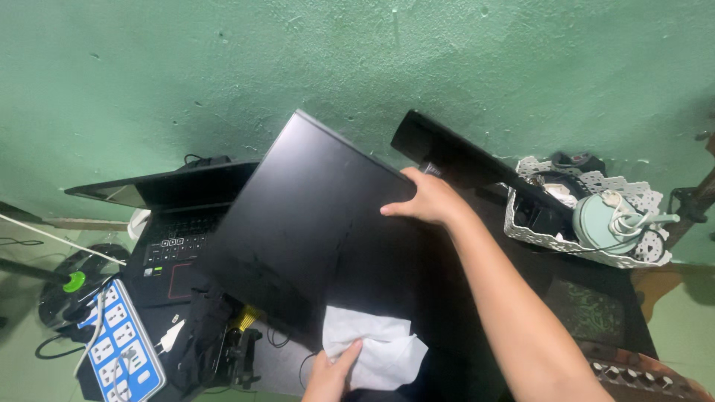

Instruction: The person wipes the top edge and back surface of a black computer monitor using a white cloth. They rotate the monitor to access different sides and continue wiping the back panel.

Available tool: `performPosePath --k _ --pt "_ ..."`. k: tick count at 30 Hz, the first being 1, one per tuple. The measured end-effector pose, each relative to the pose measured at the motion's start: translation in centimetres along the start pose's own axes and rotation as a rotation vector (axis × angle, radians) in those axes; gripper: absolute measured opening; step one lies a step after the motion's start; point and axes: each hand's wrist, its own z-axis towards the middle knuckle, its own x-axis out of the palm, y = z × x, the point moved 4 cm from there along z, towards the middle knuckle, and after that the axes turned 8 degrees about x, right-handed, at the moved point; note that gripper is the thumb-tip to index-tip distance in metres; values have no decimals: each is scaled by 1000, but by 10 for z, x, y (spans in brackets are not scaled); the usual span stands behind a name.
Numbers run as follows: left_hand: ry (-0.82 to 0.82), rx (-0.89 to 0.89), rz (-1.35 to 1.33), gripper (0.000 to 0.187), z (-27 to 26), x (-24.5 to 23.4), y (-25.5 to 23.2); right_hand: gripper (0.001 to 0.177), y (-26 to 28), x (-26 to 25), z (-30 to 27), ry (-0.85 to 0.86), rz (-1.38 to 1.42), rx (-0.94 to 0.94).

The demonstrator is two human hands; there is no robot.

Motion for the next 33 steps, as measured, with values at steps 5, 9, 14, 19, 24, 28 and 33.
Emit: performPosePath --k 5,9,14,19,24,28,33 --pt "89 -102 -92 53 7 1 19 107 -1 19 3 28 -58 15" --pt "69 -176 -176 53 13 0 15 108 0 33 9 35 -86 47" --pt "88 -298 -225 56 13 0 5 106 -3 50 15 69 -168 131" --pt "171 -313 -231 58 17 -1 9 106 -12 66 22 82 -222 164" --pt "221 -385 7 60 20 -5 15 106 -22 74 28 89 -261 181" --pt "253 -383 159 59 17 -4 13 105 -29 83 28 102 -305 206" --pt "273 -404 144 56 9 -9 11 106 -43 91 31 70 -282 187"
